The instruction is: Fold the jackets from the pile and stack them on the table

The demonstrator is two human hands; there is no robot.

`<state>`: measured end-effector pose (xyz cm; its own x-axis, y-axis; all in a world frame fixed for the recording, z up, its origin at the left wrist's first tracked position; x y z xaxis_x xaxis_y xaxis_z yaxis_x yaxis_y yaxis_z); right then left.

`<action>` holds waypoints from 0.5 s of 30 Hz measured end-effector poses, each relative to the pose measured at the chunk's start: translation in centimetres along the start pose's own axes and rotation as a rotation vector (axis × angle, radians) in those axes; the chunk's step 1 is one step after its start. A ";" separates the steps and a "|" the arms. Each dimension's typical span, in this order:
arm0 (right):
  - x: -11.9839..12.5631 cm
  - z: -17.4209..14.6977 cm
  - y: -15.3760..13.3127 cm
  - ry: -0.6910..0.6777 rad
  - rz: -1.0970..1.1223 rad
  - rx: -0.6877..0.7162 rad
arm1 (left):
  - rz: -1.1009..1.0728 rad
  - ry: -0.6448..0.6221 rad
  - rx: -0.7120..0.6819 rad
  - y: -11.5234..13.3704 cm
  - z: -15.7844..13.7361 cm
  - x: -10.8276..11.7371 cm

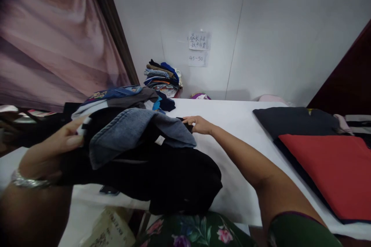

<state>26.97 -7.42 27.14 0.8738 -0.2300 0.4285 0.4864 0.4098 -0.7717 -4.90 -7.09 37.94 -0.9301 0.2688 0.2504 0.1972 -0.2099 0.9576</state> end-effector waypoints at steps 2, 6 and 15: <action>2.8 -0.6 -0.1 0.102 0.065 -0.081 | 0.147 0.002 -0.080 0.2 1.1 0.4; 9.6 -1.5 -1.9 0.400 0.064 -0.082 | 0.621 -0.057 -0.367 0.6 3.4 -0.8; 21.8 -4.8 -16.5 1.045 -0.342 0.219 | 0.944 0.323 -0.729 8.7 7.8 -1.1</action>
<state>37.97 -23.44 46.90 0.3133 -0.9461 -0.0821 0.7801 0.3057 -0.5458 0.29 -1.86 47.07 -0.5716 -0.4952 0.6542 0.7102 -0.6980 0.0922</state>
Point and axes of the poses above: each hand's wrist, its own z-axis towards the middle knuckle, its own x-axis out of the back of the hand, y = z × x, the point moved 3 cm from there along z, towards the middle knuckle, and after that the axes turned 12 degrees about y, right-handed, at the moved point
